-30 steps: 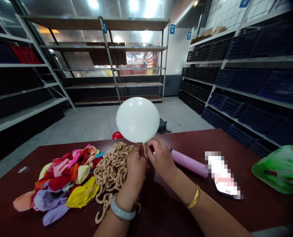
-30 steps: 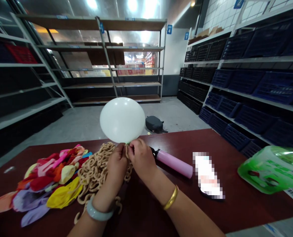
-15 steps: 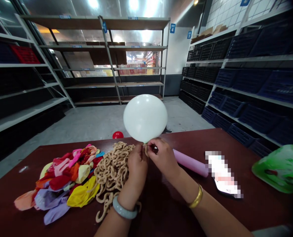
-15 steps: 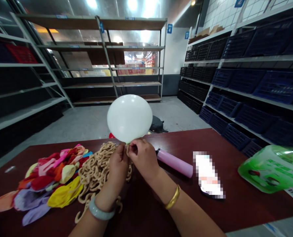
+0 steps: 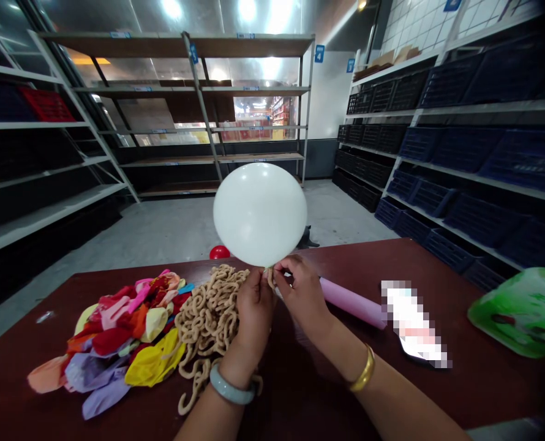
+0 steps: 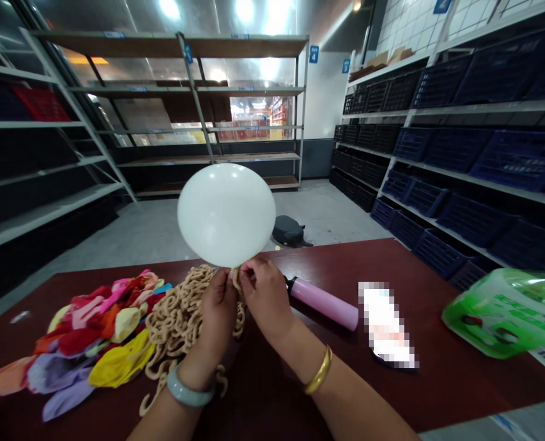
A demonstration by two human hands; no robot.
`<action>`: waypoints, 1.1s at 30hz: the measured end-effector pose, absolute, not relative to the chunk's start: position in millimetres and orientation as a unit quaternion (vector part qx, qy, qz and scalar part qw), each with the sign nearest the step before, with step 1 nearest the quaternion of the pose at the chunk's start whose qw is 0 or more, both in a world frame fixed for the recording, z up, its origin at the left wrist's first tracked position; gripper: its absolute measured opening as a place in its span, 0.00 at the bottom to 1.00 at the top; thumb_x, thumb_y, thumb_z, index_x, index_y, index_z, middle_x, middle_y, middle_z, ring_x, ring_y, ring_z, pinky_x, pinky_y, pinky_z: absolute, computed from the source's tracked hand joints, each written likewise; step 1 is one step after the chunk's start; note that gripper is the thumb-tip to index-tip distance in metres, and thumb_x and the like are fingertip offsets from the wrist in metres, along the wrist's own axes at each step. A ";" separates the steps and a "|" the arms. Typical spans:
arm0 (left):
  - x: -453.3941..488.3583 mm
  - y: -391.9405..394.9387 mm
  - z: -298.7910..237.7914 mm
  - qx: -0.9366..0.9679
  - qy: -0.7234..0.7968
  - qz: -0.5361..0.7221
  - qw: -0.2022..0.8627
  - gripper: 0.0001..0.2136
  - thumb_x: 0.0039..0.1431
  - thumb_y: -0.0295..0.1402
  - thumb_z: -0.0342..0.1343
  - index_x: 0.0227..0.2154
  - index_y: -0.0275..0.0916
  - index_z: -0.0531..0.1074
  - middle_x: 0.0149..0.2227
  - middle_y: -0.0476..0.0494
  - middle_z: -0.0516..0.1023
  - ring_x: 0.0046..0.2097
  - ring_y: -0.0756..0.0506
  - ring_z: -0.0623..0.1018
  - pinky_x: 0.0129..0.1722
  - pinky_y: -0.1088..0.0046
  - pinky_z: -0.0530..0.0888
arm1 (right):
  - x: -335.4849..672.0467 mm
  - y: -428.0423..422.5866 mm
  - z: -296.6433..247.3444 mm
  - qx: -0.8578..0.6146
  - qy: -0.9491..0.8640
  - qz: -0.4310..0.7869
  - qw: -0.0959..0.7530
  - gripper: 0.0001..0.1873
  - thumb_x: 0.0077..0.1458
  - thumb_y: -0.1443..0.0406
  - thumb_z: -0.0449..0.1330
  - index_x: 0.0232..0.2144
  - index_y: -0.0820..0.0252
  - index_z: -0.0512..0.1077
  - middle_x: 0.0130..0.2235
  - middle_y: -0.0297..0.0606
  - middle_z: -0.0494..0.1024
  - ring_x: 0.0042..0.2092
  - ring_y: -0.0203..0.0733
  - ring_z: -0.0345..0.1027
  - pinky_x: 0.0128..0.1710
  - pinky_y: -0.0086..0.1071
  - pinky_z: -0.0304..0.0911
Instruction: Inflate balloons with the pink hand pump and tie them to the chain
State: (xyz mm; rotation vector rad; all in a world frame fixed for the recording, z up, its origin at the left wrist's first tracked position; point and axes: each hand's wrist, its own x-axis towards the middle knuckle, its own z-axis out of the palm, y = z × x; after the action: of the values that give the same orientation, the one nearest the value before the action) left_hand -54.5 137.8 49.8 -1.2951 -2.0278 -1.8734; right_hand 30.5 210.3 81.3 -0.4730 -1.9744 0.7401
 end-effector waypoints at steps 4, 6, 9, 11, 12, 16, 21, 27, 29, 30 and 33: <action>-52.7 136.5 50.4 -0.412 -0.675 -0.611 0.030 0.10 0.64 0.33 0.46 0.30 0.38 0.70 0.25 0.50 0.71 0.28 0.50 0.68 0.30 0.76 0.65 | 32.1 213.2 79.3 -0.169 -0.807 0.311 0.472 0.05 0.59 0.67 0.55 0.31 0.57 0.70 0.33 0.37 0.75 0.37 0.42 0.67 0.38 0.34 0.61; -51.9 136.6 50.3 -0.409 -0.674 -0.615 0.011 0.10 0.64 0.35 0.46 0.31 0.38 0.69 0.25 0.49 0.71 0.28 0.50 0.68 0.30 0.75 0.65 | 32.1 213.6 79.0 -0.161 -0.803 0.322 0.475 0.05 0.59 0.67 0.55 0.31 0.57 0.69 0.32 0.37 0.74 0.36 0.42 0.67 0.37 0.34 0.61; -51.8 137.5 50.0 -0.409 -0.659 -0.631 -0.009 0.09 0.64 0.35 0.47 0.32 0.38 0.70 0.29 0.48 0.73 0.30 0.49 0.70 0.32 0.75 0.66 | 32.3 211.3 79.9 -0.157 -0.802 0.320 0.480 0.05 0.60 0.66 0.54 0.31 0.57 0.68 0.33 0.37 0.73 0.38 0.42 0.67 0.38 0.34 0.61; -51.7 138.0 50.0 -0.403 -0.653 -0.642 -0.013 0.09 0.63 0.35 0.48 0.32 0.38 0.70 0.30 0.47 0.73 0.31 0.49 0.71 0.33 0.75 0.67 | 32.8 209.3 80.4 -0.148 -0.808 0.301 0.484 0.05 0.61 0.65 0.53 0.33 0.57 0.68 0.35 0.39 0.73 0.39 0.43 0.67 0.41 0.35 0.62; -51.3 138.2 50.2 -0.398 -0.651 -0.647 -0.017 0.08 0.62 0.35 0.49 0.32 0.38 0.70 0.29 0.48 0.73 0.31 0.49 0.71 0.33 0.75 0.67 | 33.0 208.8 80.3 -0.142 -0.812 0.288 0.487 0.05 0.61 0.65 0.53 0.33 0.57 0.68 0.36 0.39 0.73 0.40 0.43 0.66 0.42 0.36 0.62; -48.6 138.5 51.8 -0.360 -0.639 -0.677 -0.061 0.08 0.61 0.34 0.49 0.29 0.39 0.69 0.23 0.51 0.69 0.25 0.51 0.68 0.28 0.77 0.66 | 33.4 211.2 78.8 -0.120 -0.826 0.256 0.487 0.07 0.62 0.66 0.51 0.34 0.57 0.69 0.38 0.41 0.74 0.42 0.44 0.66 0.44 0.37 0.62; -48.7 138.5 52.6 -0.371 -0.619 -0.687 -0.086 0.09 0.60 0.36 0.51 0.30 0.38 0.71 0.27 0.49 0.71 0.29 0.50 0.69 0.31 0.76 0.67 | 34.2 218.9 80.4 -0.095 -0.816 0.312 0.478 0.09 0.62 0.65 0.51 0.33 0.56 0.70 0.34 0.38 0.74 0.38 0.42 0.68 0.40 0.35 0.63; -51.2 139.5 49.4 -0.383 -0.613 -0.686 -0.082 0.08 0.60 0.35 0.50 0.33 0.38 0.72 0.30 0.47 0.74 0.32 0.49 0.71 0.34 0.75 0.68 | 32.9 224.9 81.6 -0.101 -0.772 0.419 0.467 0.02 0.56 0.65 0.61 0.32 0.57 0.73 0.32 0.34 0.75 0.35 0.39 0.69 0.36 0.31 0.65; -51.4 139.5 49.5 -0.385 -0.623 -0.678 -0.068 0.08 0.60 0.34 0.50 0.32 0.38 0.72 0.29 0.48 0.74 0.32 0.49 0.71 0.33 0.75 0.68 | 32.0 226.3 80.4 -0.103 -0.764 0.439 0.461 0.02 0.54 0.65 0.62 0.32 0.57 0.74 0.33 0.35 0.76 0.37 0.40 0.70 0.36 0.32 0.66; -51.7 139.3 49.7 -0.388 -0.632 -0.669 -0.058 0.08 0.60 0.33 0.49 0.32 0.38 0.72 0.29 0.48 0.74 0.31 0.49 0.71 0.33 0.75 0.68 | 31.7 226.7 79.8 -0.107 -0.762 0.443 0.460 0.02 0.53 0.66 0.63 0.32 0.57 0.75 0.34 0.35 0.76 0.37 0.40 0.71 0.37 0.32 0.66; -53.4 137.8 49.9 -0.399 -0.660 -0.636 -0.033 0.08 0.60 0.31 0.48 0.32 0.38 0.72 0.28 0.47 0.74 0.31 0.48 0.72 0.33 0.75 0.67 | 31.7 226.8 78.9 -0.119 -0.762 0.440 0.459 0.02 0.52 0.67 0.64 0.32 0.57 0.75 0.34 0.35 0.76 0.37 0.39 0.70 0.36 0.31 0.66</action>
State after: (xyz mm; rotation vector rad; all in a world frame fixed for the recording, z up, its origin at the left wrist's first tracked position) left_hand -53.4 137.8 49.9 -1.2804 -2.1174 -2.0414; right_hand 31.7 226.8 78.9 -0.2921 -1.8769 1.0836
